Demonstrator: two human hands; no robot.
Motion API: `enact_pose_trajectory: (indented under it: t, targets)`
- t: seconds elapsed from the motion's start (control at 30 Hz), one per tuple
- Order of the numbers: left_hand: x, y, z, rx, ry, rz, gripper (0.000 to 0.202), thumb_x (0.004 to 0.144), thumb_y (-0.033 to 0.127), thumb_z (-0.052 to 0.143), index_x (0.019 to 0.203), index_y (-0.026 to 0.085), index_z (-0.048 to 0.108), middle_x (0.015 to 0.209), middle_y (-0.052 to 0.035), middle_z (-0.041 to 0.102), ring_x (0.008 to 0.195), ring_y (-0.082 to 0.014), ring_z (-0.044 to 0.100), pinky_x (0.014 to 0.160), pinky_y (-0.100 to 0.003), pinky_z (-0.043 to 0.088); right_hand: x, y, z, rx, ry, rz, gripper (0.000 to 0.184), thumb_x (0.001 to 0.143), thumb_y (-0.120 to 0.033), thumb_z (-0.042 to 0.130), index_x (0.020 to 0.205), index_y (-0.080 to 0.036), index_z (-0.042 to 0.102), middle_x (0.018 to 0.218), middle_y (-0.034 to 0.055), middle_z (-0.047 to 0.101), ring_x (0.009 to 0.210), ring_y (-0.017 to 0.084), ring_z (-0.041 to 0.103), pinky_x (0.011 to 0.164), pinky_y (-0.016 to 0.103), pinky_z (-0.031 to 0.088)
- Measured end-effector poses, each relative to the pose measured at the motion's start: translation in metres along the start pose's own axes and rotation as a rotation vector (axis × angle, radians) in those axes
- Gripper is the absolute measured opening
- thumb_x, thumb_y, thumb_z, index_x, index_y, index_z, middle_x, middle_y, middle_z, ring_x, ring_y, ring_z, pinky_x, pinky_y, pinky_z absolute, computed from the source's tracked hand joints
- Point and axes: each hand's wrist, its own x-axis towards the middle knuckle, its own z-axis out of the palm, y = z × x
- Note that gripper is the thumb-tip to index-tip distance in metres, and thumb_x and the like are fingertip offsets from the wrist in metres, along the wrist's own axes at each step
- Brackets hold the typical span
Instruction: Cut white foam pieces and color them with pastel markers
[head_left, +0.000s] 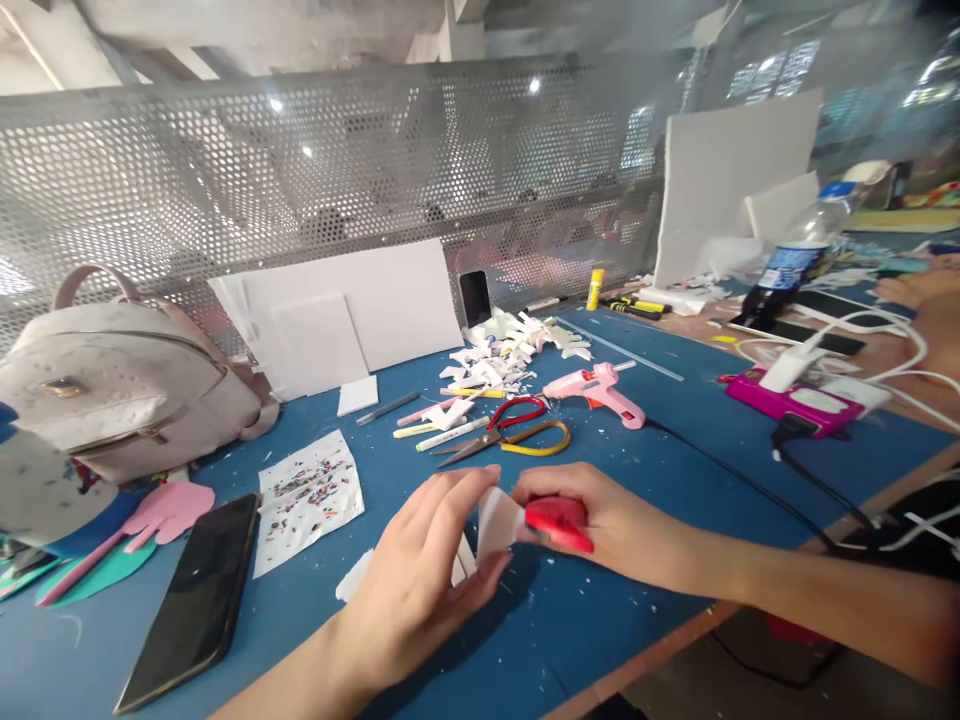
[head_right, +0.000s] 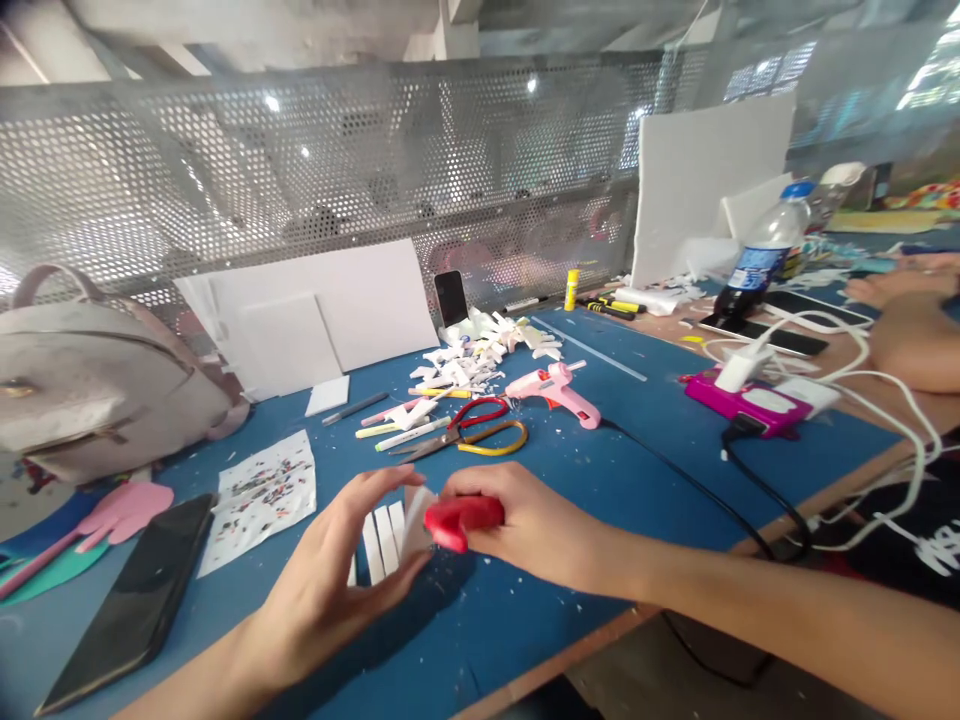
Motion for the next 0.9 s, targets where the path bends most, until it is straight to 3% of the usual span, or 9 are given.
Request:
enact_pose_trajectory:
  t: [0.13,0.23,0.4,0.57,0.67,0.8,0.9]
  targets:
    - [-0.002,-0.004,-0.005,-0.037,0.113,0.031,0.065,0.090,0.015,0.065,0.146,0.020,0.031,0.128,-0.0083,0.060,0.118,-0.0152,0.059,0.104,-0.024,0.045,0.010,-0.009,0.002,0.104,-0.014,-0.032,0.025,0.094,-0.039,0.063,0.081,-0.018,0.057,0.072,-0.0038,0.048,0.068,0.012,0.045,0.063,0.025,0.036]
    - [-0.004,-0.010,-0.005,-0.147,0.127,0.014,0.073,0.086,0.015,0.069,0.147,0.022,0.030,0.131,-0.0083,0.059,0.122,-0.0169,0.058,0.107,-0.027,0.046,0.012,-0.013,0.002,0.208,-0.051,0.017,0.029,0.091,-0.043,0.066,0.080,-0.018,0.056,0.068,-0.0049,0.046,0.062,0.011,0.043,0.059,0.025,0.034]
    - [-0.010,-0.017,0.001,-0.437,0.181,-0.002,0.080,0.079,0.009,0.076,0.144,0.027,0.033,0.132,-0.0089,0.058,0.122,-0.0238,0.059,0.109,-0.042,0.047,0.011,-0.010,0.003,0.358,-0.110,0.103,0.027,0.087,-0.042,0.072,0.086,-0.017,0.059,0.076,-0.0016,0.058,0.065,0.011,0.050,0.062,0.025,0.040]
    - [-0.014,-0.016,0.010,-0.498,0.276,0.003,0.076,0.077,0.011,0.077,0.139,0.025,0.036,0.128,-0.0106,0.058,0.120,-0.0260,0.060,0.105,-0.045,0.051,0.010,-0.007,0.009,0.449,-0.144,0.064,0.023,0.091,-0.039,0.067,0.091,-0.017,0.059,0.077,0.0002,0.063,0.066,0.012,0.052,0.062,0.024,0.041]
    - [-0.014,-0.015,0.011,-0.500,0.304,-0.014,0.075,0.078,0.008,0.076,0.139,0.027,0.036,0.128,-0.0093,0.058,0.120,-0.0255,0.059,0.105,-0.046,0.050,0.010,-0.012,0.011,0.363,-0.089,0.003,0.016,0.091,-0.031,0.068,0.086,-0.018,0.059,0.076,-0.0016,0.060,0.067,0.011,0.051,0.062,0.023,0.040]
    - [-0.011,-0.011,0.007,-0.501,0.258,-0.062,0.079,0.079,0.009,0.076,0.143,0.030,0.035,0.131,-0.0083,0.056,0.117,-0.0226,0.058,0.106,-0.042,0.048,0.012,-0.017,0.008,0.181,-0.007,-0.096,0.012,0.089,-0.017,0.065,0.080,-0.018,0.057,0.076,-0.0033,0.056,0.067,0.010,0.048,0.062,0.022,0.038]
    - [-0.003,-0.007,0.002,-0.690,0.225,-0.277,0.072,0.081,0.020,0.078,0.141,0.030,0.040,0.133,-0.0081,0.055,0.094,-0.0157,0.062,0.090,-0.033,0.055,0.014,-0.014,0.005,0.070,-0.007,-0.115,0.012,0.088,-0.014,0.061,0.079,-0.018,0.055,0.075,-0.0031,0.057,0.068,0.011,0.048,0.062,0.023,0.037]
